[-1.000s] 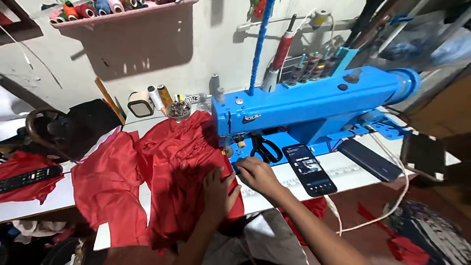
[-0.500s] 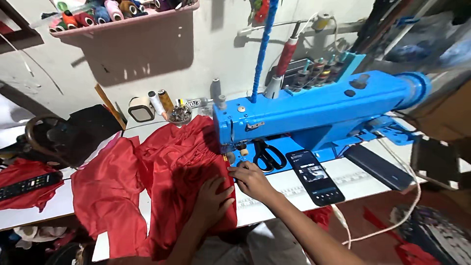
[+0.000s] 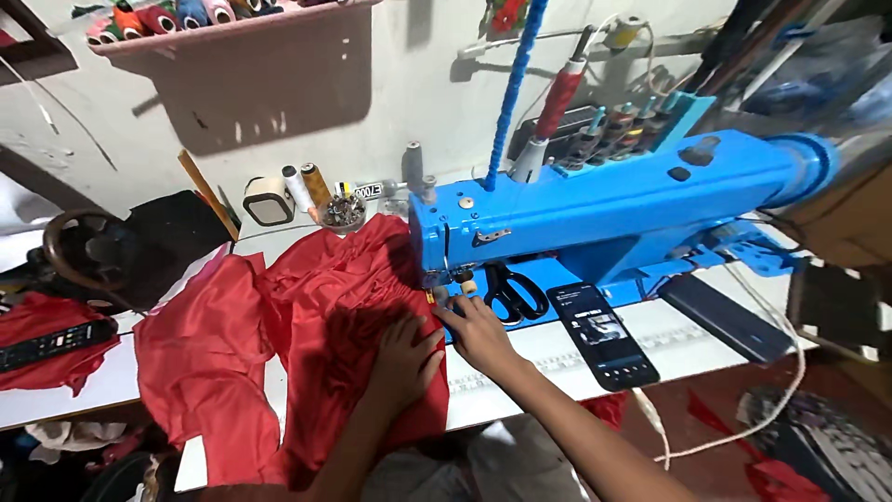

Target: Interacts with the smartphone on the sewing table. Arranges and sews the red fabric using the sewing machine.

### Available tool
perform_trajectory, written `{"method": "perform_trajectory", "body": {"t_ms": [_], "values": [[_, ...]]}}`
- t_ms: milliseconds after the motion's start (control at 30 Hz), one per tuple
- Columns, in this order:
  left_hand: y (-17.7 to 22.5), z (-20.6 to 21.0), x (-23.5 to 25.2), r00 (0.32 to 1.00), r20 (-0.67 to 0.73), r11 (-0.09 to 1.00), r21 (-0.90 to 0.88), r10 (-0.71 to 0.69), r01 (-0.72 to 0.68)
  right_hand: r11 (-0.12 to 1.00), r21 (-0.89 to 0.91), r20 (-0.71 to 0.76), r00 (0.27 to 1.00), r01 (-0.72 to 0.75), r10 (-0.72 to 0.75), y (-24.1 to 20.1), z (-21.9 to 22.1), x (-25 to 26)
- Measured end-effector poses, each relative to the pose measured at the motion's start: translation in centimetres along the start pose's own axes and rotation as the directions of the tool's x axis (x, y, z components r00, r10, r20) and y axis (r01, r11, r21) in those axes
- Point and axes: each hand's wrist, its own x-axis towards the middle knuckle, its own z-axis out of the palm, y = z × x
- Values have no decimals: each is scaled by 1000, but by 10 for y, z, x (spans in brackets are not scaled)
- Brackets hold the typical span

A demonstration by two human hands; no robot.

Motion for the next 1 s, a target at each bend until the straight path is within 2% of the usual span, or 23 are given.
{"method": "perform_trajectory", "body": {"t_ms": [100,233,433,500,600,800,1000], "values": [[0,2,4,1000,-5,1000,12,-22,22,999,-25,1,1000,-24,24,-2,1,2],[1,5,9,999,-25,999,30,-37,37,999,29,-62,998,25,-24,2,3,-1],[7,8,15,988,-142,983,180,62,-36,998,49,-89,996,35,-30,4,5,-2],[17,9,10,984,-169,986,166,56,-28,998,56,-87,996,27,-22,4,5,-2],[28,8,-4,992,-129,998,55,-7,14,995,98,-87,996,25,-17,6,3,-1],[30,-4,-21,999,-29,999,-33,-38,37,975,217,-108,994,48,-24,9,3,-4],[31,-4,-24,998,13,996,56,68,-68,968,246,-91,995,58,-36,11,0,-5]]}}
